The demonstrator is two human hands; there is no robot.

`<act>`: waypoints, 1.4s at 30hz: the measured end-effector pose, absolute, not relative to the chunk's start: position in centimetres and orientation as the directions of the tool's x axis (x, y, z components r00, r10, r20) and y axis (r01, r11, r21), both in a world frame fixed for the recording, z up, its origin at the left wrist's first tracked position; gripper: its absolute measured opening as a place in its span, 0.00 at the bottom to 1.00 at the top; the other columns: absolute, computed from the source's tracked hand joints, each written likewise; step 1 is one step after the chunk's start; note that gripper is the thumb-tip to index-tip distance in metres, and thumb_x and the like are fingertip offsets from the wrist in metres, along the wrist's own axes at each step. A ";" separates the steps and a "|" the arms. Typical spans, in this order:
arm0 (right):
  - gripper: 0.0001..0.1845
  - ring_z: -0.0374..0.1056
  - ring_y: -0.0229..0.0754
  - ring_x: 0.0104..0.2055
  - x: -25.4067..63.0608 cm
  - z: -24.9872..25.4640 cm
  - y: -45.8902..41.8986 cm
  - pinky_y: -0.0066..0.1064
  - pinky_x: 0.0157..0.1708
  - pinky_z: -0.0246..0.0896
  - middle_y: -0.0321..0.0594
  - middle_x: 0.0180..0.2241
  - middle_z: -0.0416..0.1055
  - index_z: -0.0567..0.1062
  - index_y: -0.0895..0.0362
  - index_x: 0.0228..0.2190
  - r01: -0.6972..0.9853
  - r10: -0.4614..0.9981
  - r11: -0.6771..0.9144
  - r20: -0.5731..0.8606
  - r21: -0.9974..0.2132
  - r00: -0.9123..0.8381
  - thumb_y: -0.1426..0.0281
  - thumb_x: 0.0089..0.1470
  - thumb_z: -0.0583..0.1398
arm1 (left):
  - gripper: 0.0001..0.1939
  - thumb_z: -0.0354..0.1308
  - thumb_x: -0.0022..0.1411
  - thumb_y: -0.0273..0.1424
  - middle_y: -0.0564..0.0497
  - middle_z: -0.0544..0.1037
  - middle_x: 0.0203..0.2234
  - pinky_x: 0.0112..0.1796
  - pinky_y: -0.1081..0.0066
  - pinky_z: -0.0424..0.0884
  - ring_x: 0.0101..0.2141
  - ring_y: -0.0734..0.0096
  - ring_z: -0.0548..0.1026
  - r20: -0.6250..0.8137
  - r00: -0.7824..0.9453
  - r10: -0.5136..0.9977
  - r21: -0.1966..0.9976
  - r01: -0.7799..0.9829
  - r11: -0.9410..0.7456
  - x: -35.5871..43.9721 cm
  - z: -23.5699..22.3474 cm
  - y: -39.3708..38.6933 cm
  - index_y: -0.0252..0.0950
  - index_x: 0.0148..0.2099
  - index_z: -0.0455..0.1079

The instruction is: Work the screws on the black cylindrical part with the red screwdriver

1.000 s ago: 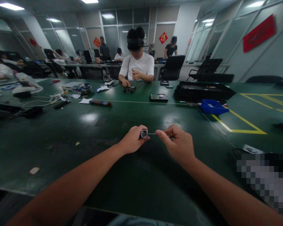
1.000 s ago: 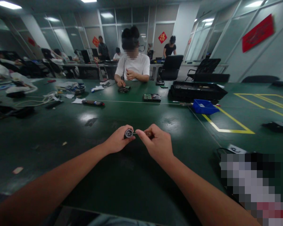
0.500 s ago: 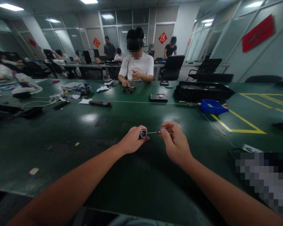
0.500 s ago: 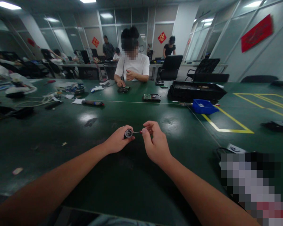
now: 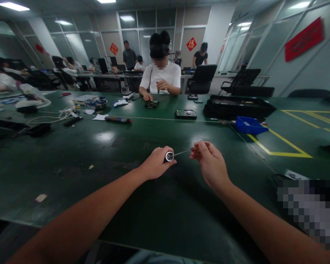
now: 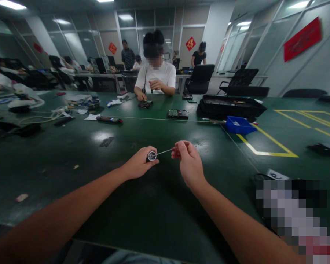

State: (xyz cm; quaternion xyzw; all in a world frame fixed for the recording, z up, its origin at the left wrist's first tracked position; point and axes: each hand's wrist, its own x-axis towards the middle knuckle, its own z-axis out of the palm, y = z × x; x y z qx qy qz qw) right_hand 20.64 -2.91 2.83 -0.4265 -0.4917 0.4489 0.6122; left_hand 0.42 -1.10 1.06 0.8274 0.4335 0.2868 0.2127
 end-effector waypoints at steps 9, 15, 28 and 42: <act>0.11 0.72 0.42 0.33 20.2 3.4 -4.7 0.37 0.37 0.67 0.38 0.32 0.74 0.71 0.54 0.40 0.333 0.881 0.434 0.471 -0.837 0.036 0.60 0.65 0.54 | 0.11 0.60 0.63 0.36 0.50 0.74 0.38 0.42 0.62 0.67 0.40 0.63 0.71 0.312 0.428 0.848 0.634 0.572 -0.521 0.5 0.6 -1.1 0.38 0.45 0.65; 0.11 0.73 0.43 0.34 20.1 3.4 -4.9 0.38 0.38 0.67 0.39 0.32 0.75 0.70 0.53 0.42 0.393 0.858 0.456 0.512 -0.799 0.046 0.61 0.65 0.53 | 0.08 0.57 0.63 0.29 0.51 0.73 0.37 0.41 0.64 0.67 0.40 0.64 0.72 0.304 0.429 0.851 0.653 0.556 -0.514 0.6 0.8 -1.3 0.39 0.45 0.64; 0.15 0.66 0.37 0.21 20.5 4.4 -5.4 0.31 0.23 0.57 0.34 0.21 0.71 0.70 0.53 0.25 0.660 0.813 0.464 0.580 -0.591 -0.052 0.57 0.56 0.63 | 0.08 0.57 0.65 0.32 0.51 0.73 0.39 0.41 0.65 0.66 0.40 0.65 0.71 0.291 0.474 0.831 0.672 0.517 -0.530 0.3 0.1 -0.9 0.39 0.46 0.65; 0.10 0.74 0.43 0.35 20.3 3.7 -5.1 0.37 0.36 0.67 0.39 0.33 0.76 0.71 0.54 0.43 0.393 0.866 0.469 0.498 -0.791 -0.029 0.63 0.63 0.57 | 0.07 0.57 0.65 0.31 0.52 0.73 0.35 0.38 0.67 0.65 0.37 0.66 0.71 0.292 0.453 0.842 0.659 0.543 -0.521 0.4 0.3 -0.9 0.38 0.44 0.64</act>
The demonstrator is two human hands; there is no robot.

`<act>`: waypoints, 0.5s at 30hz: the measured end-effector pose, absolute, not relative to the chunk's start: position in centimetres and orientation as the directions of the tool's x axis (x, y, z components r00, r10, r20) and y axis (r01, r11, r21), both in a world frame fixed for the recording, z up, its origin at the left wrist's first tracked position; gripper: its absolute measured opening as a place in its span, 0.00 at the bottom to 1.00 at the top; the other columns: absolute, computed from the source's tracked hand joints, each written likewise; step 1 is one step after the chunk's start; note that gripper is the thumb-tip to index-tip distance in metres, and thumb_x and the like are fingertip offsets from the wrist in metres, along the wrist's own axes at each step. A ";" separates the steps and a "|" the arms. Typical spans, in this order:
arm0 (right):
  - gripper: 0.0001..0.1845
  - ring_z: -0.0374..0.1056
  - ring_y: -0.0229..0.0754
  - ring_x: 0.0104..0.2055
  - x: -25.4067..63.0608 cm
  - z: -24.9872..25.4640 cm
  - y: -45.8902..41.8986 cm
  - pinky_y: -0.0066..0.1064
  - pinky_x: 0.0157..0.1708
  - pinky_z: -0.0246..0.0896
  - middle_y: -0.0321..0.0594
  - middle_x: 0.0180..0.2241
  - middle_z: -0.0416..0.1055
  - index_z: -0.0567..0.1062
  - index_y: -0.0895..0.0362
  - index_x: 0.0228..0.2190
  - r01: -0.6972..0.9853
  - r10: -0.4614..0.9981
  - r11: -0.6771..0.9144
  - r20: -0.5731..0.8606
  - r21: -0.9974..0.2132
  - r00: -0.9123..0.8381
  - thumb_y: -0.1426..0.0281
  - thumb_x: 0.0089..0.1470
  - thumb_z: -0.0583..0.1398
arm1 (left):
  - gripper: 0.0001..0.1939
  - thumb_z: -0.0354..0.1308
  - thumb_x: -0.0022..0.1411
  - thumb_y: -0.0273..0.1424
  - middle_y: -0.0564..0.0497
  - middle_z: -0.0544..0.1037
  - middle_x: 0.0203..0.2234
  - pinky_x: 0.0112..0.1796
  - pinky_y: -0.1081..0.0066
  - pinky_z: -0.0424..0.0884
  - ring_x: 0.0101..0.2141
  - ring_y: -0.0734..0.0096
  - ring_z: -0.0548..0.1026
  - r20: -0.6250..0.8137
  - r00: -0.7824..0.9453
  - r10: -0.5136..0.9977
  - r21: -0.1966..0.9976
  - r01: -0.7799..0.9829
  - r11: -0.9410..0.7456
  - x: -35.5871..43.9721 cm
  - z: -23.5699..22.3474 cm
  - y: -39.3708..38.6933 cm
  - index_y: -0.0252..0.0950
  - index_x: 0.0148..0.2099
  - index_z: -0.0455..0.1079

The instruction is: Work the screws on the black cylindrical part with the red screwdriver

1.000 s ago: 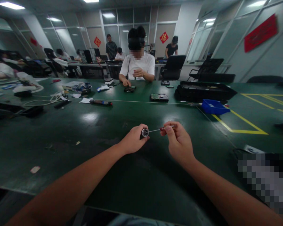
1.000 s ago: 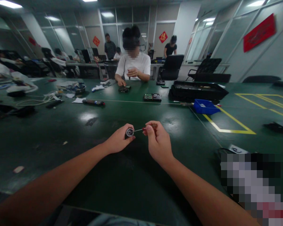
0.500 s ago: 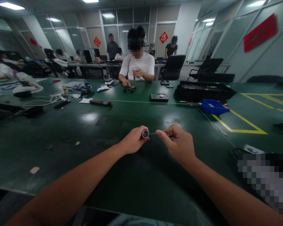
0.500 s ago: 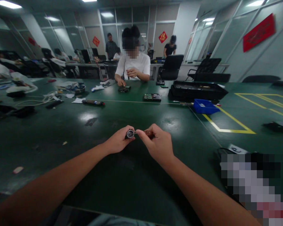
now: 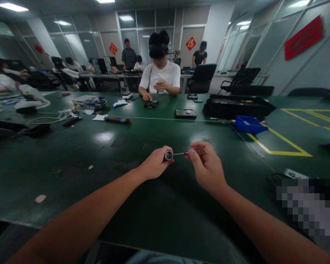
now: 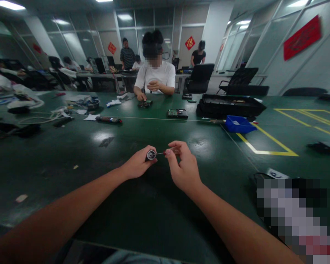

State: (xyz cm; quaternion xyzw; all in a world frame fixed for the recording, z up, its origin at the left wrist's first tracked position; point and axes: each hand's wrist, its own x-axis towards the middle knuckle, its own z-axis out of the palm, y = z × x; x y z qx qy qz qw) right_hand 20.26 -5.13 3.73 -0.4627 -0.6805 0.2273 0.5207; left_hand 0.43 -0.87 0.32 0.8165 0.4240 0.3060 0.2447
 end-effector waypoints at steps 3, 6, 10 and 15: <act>0.11 0.73 0.42 0.35 19.9 3.4 -4.7 0.37 0.38 0.68 0.39 0.33 0.75 0.73 0.55 0.40 0.202 0.913 0.394 0.406 -0.897 0.023 0.61 0.61 0.59 | 0.07 0.57 0.65 0.31 0.52 0.73 0.35 0.37 0.67 0.65 0.36 0.67 0.71 0.304 0.419 0.856 0.660 0.555 -0.506 0.5 0.5 -1.0 0.38 0.44 0.64; 0.12 0.72 0.41 0.34 19.8 3.2 -4.1 0.37 0.39 0.68 0.38 0.32 0.74 0.75 0.55 0.37 0.028 0.942 0.324 0.325 -0.946 0.084 0.59 0.60 0.59 | 0.07 0.58 0.64 0.30 0.51 0.73 0.36 0.39 0.65 0.66 0.37 0.65 0.71 0.340 0.400 0.851 0.622 0.583 -0.523 0.5 0.7 -1.1 0.38 0.44 0.64; 0.12 0.69 0.39 0.30 20.2 3.1 -3.2 0.35 0.34 0.67 0.36 0.29 0.70 0.74 0.55 0.32 -0.232 0.986 0.153 0.134 -0.961 0.094 0.59 0.58 0.60 | 0.07 0.58 0.64 0.30 0.51 0.73 0.37 0.46 0.61 0.66 0.39 0.64 0.70 0.395 0.432 0.810 0.540 0.604 -0.586 0.5 0.9 -1.1 0.38 0.44 0.65; 0.12 0.69 0.39 0.31 20.7 2.8 -2.9 0.35 0.35 0.67 0.36 0.30 0.72 0.74 0.55 0.34 -0.074 0.950 0.276 0.261 -0.958 0.168 0.58 0.59 0.59 | 0.07 0.58 0.65 0.31 0.51 0.73 0.36 0.48 0.59 0.65 0.39 0.64 0.70 0.325 0.449 0.832 0.569 0.611 -0.551 0.5 0.6 -1.0 0.38 0.44 0.65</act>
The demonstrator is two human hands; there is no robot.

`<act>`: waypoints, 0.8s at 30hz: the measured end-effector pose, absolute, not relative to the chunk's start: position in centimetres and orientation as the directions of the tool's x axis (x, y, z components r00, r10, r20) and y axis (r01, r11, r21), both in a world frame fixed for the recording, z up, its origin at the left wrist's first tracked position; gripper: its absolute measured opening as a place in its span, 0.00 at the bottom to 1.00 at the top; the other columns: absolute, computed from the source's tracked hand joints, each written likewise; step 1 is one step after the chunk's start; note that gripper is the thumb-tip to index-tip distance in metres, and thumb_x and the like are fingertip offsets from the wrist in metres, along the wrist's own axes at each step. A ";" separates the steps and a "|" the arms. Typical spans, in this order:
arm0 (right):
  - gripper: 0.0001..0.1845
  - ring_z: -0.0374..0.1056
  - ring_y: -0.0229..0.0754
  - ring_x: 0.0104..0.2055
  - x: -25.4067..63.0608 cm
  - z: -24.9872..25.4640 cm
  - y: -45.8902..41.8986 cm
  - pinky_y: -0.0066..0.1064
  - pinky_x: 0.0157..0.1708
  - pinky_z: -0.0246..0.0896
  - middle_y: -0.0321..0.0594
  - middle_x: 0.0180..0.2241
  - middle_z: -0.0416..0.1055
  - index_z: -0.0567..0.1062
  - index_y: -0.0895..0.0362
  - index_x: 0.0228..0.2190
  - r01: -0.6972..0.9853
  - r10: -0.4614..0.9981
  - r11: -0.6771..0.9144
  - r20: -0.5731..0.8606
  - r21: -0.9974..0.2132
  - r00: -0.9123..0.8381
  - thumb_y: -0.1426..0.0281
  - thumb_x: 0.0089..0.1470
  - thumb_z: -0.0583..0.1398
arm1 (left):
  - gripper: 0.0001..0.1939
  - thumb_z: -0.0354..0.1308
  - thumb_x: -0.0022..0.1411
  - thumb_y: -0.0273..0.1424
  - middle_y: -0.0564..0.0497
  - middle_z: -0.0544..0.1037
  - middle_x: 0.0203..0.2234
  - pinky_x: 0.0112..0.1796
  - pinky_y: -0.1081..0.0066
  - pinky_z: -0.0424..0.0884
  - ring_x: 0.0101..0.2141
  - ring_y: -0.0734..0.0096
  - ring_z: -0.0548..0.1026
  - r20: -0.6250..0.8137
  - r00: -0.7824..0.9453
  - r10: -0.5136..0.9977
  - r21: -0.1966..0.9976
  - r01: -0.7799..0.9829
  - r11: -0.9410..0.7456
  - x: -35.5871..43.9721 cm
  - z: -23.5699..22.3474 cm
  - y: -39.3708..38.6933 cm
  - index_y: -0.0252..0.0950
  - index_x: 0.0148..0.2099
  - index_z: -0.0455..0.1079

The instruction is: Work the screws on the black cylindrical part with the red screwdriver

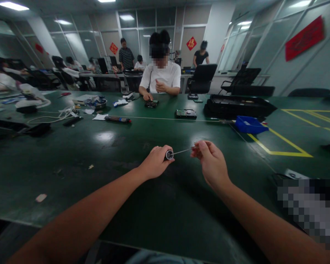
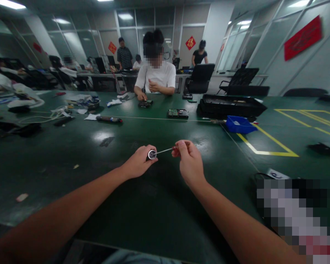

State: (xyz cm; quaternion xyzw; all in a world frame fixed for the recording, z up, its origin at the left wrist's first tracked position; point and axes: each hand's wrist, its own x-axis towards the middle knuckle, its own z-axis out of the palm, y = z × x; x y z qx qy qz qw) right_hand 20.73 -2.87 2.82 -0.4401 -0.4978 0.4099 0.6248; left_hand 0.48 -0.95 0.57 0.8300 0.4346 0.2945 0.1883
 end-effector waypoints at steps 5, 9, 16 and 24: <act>0.12 0.72 0.41 0.32 20.4 3.1 -3.8 0.37 0.37 0.67 0.39 0.31 0.74 0.73 0.55 0.37 0.218 0.908 0.384 0.410 -0.897 0.085 0.59 0.62 0.57 | 0.08 0.58 0.65 0.33 0.51 0.74 0.36 0.44 0.61 0.66 0.39 0.63 0.70 0.320 0.436 0.841 0.586 0.607 -0.537 0.5 0.5 -0.9 0.38 0.45 0.65; 0.12 0.74 0.41 0.33 20.2 3.6 -4.5 0.35 0.36 0.67 0.40 0.32 0.76 0.73 0.56 0.38 0.338 0.887 0.417 0.459 -0.844 0.053 0.61 0.63 0.56 | 0.08 0.58 0.65 0.33 0.51 0.74 0.36 0.43 0.62 0.66 0.38 0.63 0.71 0.331 0.442 0.834 0.587 0.596 -0.548 0.5 0.4 -0.8 0.38 0.44 0.65; 0.17 0.64 0.36 0.19 20.5 4.5 -5.0 0.30 0.22 0.55 0.33 0.18 0.70 0.71 0.55 0.23 0.659 0.839 0.418 0.544 -0.625 -0.017 0.57 0.56 0.63 | 0.09 0.59 0.64 0.34 0.51 0.75 0.36 0.42 0.62 0.66 0.39 0.62 0.71 0.335 0.437 0.835 0.578 0.605 -0.548 0.4 0.0 -0.7 0.39 0.45 0.66; 0.07 0.73 0.40 0.33 20.4 4.3 -5.4 0.31 0.34 0.64 0.39 0.33 0.75 0.71 0.56 0.41 0.588 0.807 0.544 0.564 -0.599 -0.173 0.68 0.61 0.56 | 0.07 0.58 0.65 0.33 0.51 0.74 0.36 0.40 0.63 0.66 0.38 0.63 0.71 0.308 0.434 0.846 0.597 0.605 -0.527 0.4 0.1 -0.6 0.39 0.44 0.66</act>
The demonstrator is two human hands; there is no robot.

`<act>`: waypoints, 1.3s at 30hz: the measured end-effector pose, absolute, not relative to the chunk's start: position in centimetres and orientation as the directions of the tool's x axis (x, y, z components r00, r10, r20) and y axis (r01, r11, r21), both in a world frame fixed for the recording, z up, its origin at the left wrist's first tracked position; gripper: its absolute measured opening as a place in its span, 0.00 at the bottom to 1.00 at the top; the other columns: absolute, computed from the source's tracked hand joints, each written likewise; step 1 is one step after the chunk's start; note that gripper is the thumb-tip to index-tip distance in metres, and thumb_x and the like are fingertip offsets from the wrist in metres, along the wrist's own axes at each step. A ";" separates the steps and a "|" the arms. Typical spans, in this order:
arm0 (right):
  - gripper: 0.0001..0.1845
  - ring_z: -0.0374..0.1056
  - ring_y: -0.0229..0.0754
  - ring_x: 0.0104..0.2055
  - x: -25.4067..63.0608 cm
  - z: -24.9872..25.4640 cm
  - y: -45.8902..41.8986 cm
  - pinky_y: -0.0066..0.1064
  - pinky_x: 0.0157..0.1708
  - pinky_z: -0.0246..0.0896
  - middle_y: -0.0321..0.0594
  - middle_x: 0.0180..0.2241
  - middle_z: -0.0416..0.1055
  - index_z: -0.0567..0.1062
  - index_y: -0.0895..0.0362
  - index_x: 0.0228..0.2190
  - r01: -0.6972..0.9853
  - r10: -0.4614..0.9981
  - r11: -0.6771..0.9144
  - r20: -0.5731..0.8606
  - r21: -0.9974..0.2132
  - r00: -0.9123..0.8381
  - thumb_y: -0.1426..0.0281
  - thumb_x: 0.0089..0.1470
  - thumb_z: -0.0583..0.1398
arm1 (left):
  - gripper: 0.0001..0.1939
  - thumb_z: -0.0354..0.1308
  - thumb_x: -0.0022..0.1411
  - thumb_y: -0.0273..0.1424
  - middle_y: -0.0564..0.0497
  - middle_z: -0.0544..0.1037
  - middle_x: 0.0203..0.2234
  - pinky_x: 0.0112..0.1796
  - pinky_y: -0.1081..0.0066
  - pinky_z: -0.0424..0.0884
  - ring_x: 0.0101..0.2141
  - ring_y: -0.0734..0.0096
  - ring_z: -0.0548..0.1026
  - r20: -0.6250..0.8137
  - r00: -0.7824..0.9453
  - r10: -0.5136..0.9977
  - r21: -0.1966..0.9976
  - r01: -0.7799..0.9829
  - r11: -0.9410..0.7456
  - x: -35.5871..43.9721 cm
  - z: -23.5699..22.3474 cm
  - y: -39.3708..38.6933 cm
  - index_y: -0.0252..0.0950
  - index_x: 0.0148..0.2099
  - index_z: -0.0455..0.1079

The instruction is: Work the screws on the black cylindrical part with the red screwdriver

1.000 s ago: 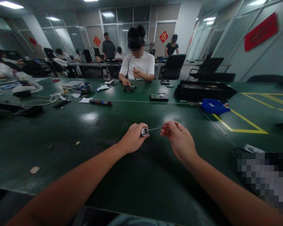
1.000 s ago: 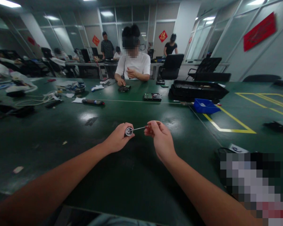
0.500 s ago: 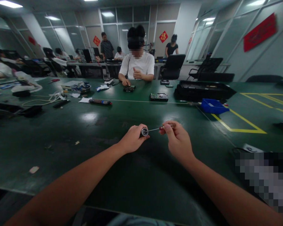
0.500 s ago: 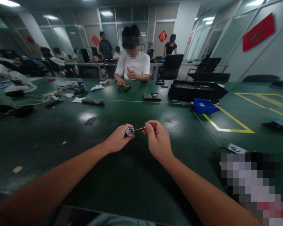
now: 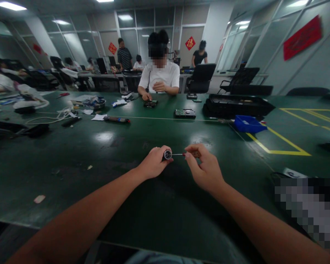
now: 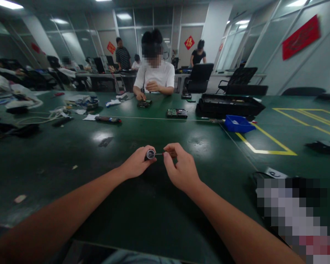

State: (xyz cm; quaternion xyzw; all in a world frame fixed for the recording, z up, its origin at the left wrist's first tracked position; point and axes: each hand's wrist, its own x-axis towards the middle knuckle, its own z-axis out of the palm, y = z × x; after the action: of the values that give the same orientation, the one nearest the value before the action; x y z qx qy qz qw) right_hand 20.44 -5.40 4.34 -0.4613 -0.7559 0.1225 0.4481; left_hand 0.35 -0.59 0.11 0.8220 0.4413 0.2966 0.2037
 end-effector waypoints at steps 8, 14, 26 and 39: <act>0.10 0.73 0.43 0.35 20.3 4.1 -5.2 0.35 0.37 0.66 0.40 0.33 0.75 0.71 0.54 0.42 0.421 0.877 0.454 0.478 -0.785 -0.053 0.63 0.63 0.56 | 0.07 0.59 0.64 0.33 0.52 0.74 0.35 0.39 0.64 0.66 0.38 0.64 0.71 0.307 0.427 0.851 0.606 0.602 -0.521 0.3 0.0 -0.4 0.39 0.43 0.66; 0.14 0.72 0.42 0.33 19.9 3.0 -3.9 0.38 0.38 0.68 0.40 0.31 0.74 0.74 0.55 0.37 0.077 0.937 0.337 0.342 -0.938 0.066 0.58 0.60 0.58 | 0.07 0.58 0.64 0.32 0.52 0.73 0.36 0.40 0.64 0.66 0.38 0.64 0.70 0.335 0.414 0.847 0.597 0.602 -0.530 0.3 0.3 -0.7 0.38 0.43 0.65; 0.13 0.70 0.40 0.32 20.3 2.8 -3.7 0.36 0.37 0.68 0.38 0.31 0.73 0.73 0.55 0.37 0.114 0.917 0.361 0.374 -0.926 0.135 0.59 0.62 0.57 | 0.07 0.58 0.65 0.32 0.51 0.73 0.35 0.47 0.59 0.65 0.38 0.64 0.70 0.322 0.444 0.836 0.563 0.620 -0.546 0.4 1.0 -1.1 0.38 0.43 0.65; 0.18 0.62 0.37 0.18 20.3 4.5 -5.0 0.30 0.21 0.53 0.32 0.17 0.68 0.70 0.53 0.23 0.647 0.874 0.366 0.486 -0.669 0.008 0.55 0.57 0.61 | 0.08 0.58 0.65 0.35 0.50 0.74 0.36 0.42 0.61 0.66 0.39 0.62 0.71 0.303 0.425 0.853 0.579 0.629 -0.519 0.4 0.5 -0.8 0.39 0.44 0.65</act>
State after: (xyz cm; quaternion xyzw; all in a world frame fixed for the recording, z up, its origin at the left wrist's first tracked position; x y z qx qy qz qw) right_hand 20.34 -5.01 4.48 -0.5488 -0.6930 0.1259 0.4502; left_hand 0.35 -0.80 0.46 0.8216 0.4509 0.2903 0.1932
